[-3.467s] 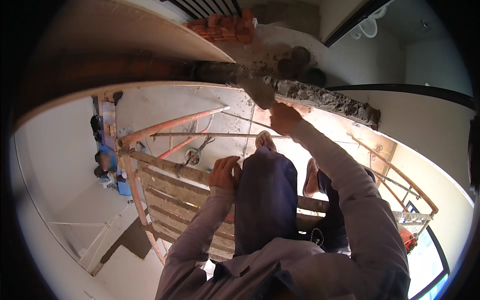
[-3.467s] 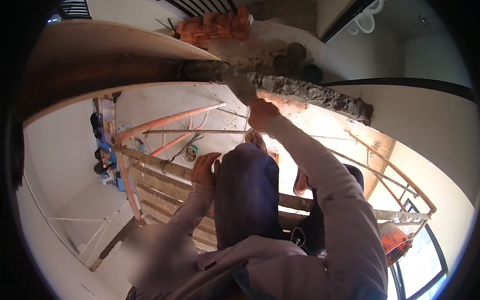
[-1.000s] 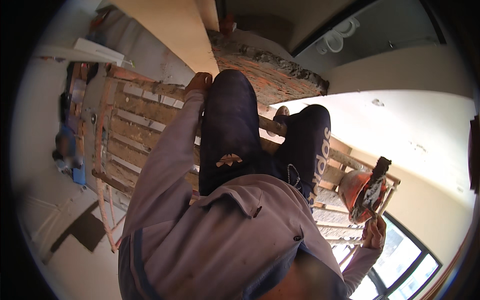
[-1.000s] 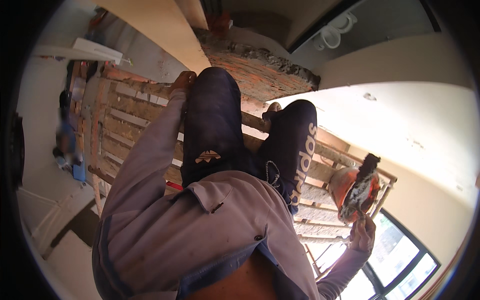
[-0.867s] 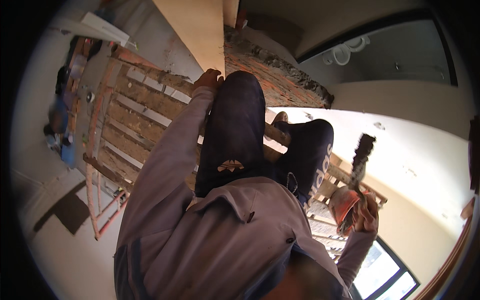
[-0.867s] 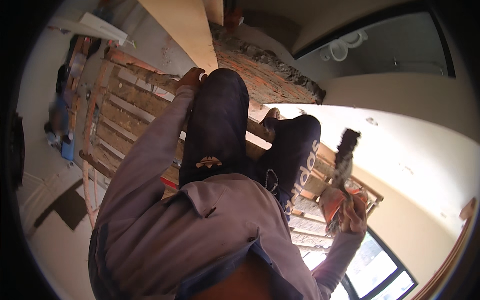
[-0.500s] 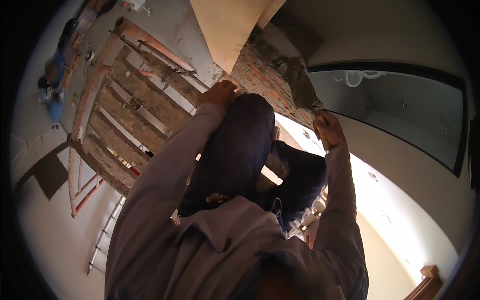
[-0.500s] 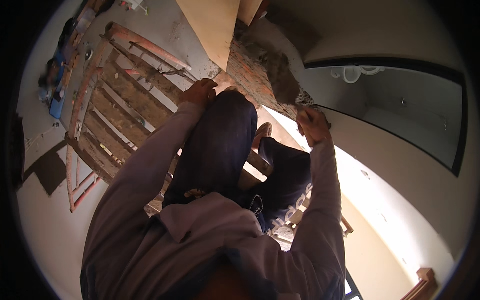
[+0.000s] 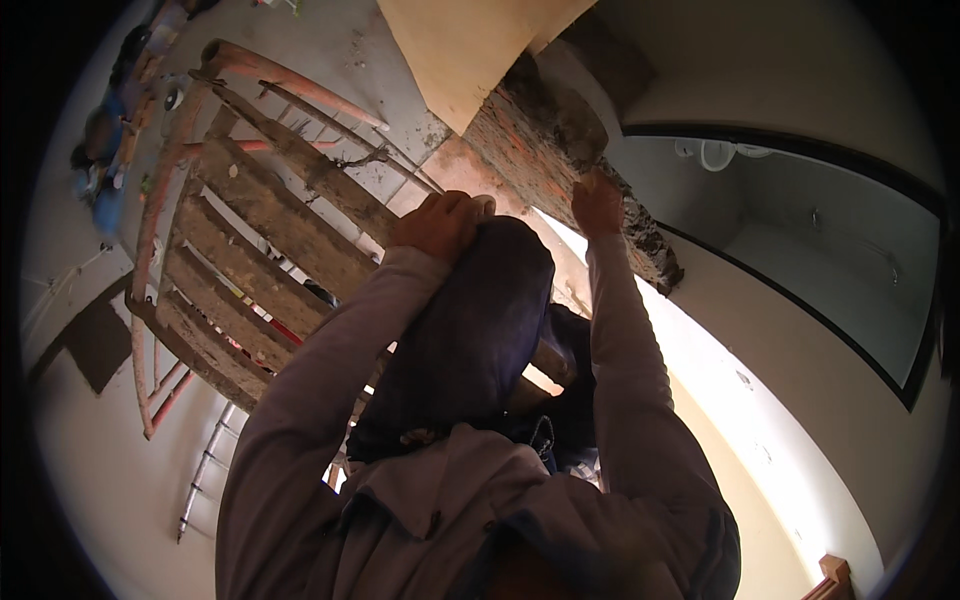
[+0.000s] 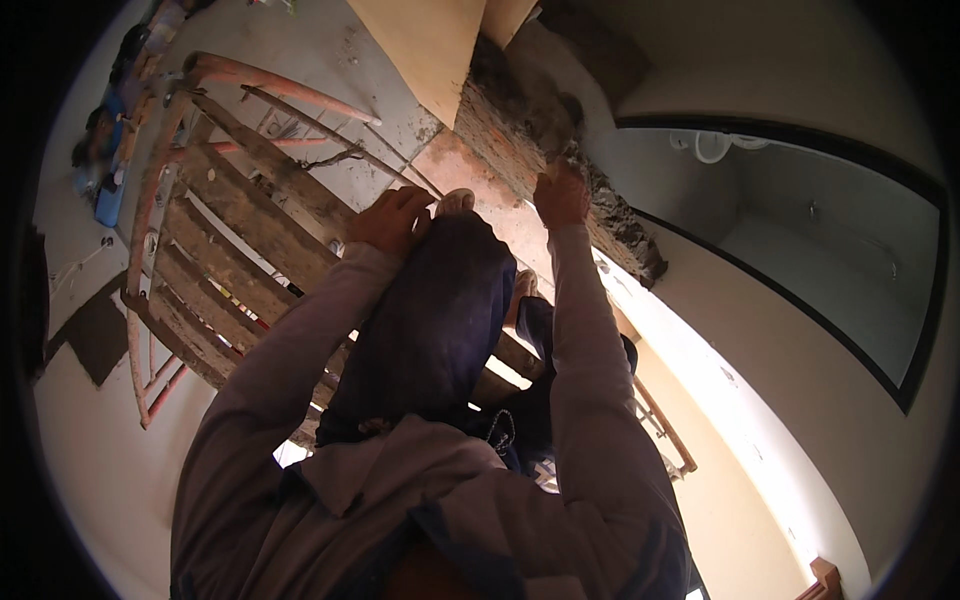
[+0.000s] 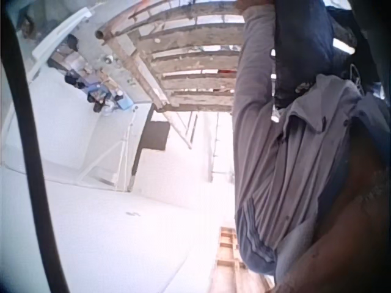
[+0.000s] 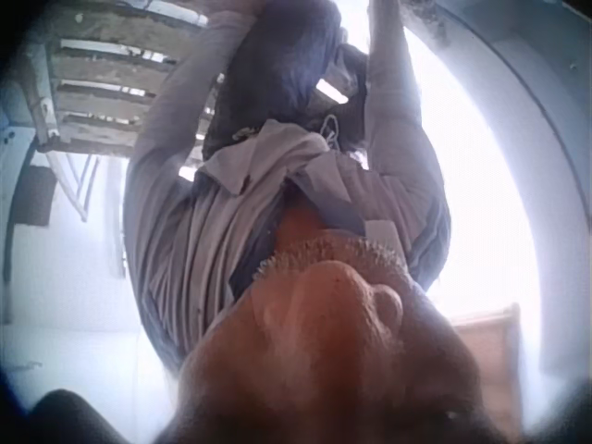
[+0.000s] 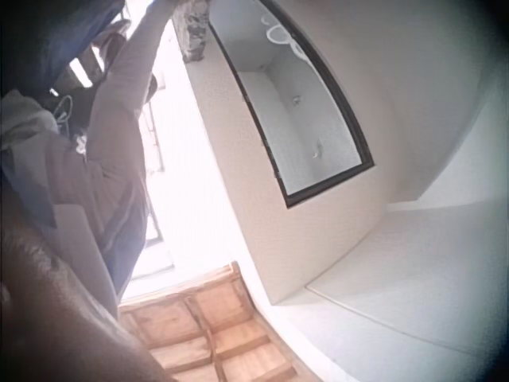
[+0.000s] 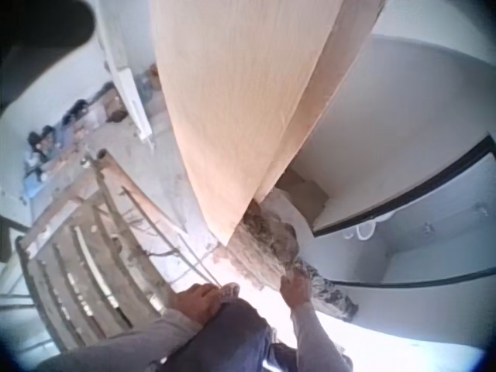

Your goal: The person applies mortar to a brick wall using a trowel and places bricks onto the mortar while working on a scaffold.

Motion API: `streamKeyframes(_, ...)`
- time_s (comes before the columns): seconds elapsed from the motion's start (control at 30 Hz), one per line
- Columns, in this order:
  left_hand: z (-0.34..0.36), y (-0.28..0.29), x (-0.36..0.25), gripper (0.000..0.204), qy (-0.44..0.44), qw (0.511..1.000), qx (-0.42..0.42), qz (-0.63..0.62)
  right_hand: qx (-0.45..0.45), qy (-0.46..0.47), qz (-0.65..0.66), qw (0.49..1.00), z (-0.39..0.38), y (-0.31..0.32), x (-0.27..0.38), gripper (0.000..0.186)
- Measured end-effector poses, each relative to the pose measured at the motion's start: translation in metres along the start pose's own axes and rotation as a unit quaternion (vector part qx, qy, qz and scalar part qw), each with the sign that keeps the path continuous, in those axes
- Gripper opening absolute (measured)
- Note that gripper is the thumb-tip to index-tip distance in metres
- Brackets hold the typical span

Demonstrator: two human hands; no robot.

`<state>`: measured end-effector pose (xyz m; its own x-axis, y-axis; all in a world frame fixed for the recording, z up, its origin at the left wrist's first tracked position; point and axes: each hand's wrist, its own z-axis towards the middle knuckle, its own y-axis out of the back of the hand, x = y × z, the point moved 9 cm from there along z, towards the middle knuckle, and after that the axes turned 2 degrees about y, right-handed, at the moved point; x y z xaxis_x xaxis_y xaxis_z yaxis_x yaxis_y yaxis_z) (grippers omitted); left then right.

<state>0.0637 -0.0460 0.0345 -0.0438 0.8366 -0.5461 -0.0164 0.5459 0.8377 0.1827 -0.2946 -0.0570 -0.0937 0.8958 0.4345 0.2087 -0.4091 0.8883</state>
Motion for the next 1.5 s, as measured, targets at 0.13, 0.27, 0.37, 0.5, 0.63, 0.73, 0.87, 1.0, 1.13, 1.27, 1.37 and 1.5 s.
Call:
streamKeyframes(0.13,0.005,-0.006,0.001,0.01,-0.007,1.0,0.007,-0.006,0.016,0.098,0.033,0.995,-0.006,-0.032,-0.002,0.022)
streamKeyframes(0.27,0.006,-0.016,0.008,0.022,0.025,0.997,0.077,0.013,0.129,-0.064,0.149,0.978,0.003,-0.059,-0.011,0.033)
streamKeyframes(0.37,0.005,-0.011,0.002,0.021,0.017,0.997,0.079,0.003,0.136,-0.13,0.136,0.973,-0.026,-0.051,-0.029,0.034)
streamKeyframes(0.5,0.002,-0.014,0.005,0.018,0.02,0.997,0.071,-0.016,0.206,-0.293,0.324,0.875,-0.046,-0.02,-0.016,0.025)
streamKeyframes(0.63,0.003,-0.014,0.002,0.015,-0.019,0.998,0.052,0.024,0.109,-0.069,0.077,0.989,0.036,0.007,-0.014,0.026)
streamKeyframes(0.73,0.006,-0.012,-0.002,0.018,-0.037,0.998,0.048,0.023,0.062,-0.043,-0.065,0.995,0.086,0.031,0.0,0.026)
streamKeyframes(0.87,0.006,-0.016,0.0,0.017,-0.024,0.997,0.073,0.03,0.105,-0.016,-0.153,0.982,0.104,0.006,0.012,0.02)
streamKeyframes(1.0,0.003,-0.012,0.0,0.018,-0.001,0.995,0.088,0.043,0.114,-0.059,-0.129,0.983,0.064,0.005,0.011,0.026)
streamKeyframes(1.13,0.005,-0.013,-0.001,0.018,0.004,0.995,0.093,0.042,0.076,0.034,-0.104,0.991,0.008,0.045,-0.003,0.038)
streamKeyframes(1.27,0.007,-0.013,-0.005,0.017,0.002,0.993,0.103,0.048,0.087,0.041,-0.033,0.995,-0.014,0.033,0.016,0.033)
streamKeyframes(1.37,0.007,-0.017,-0.002,0.017,-0.009,0.993,0.106,0.045,0.164,0.001,-0.05,0.985,0.011,-0.033,0.028,0.035)
streamKeyframes(1.5,0.006,-0.016,0.006,0.016,0.001,0.997,0.078,0.02,0.167,-0.084,-0.04,0.982,0.004,-0.038,0.007,0.031)
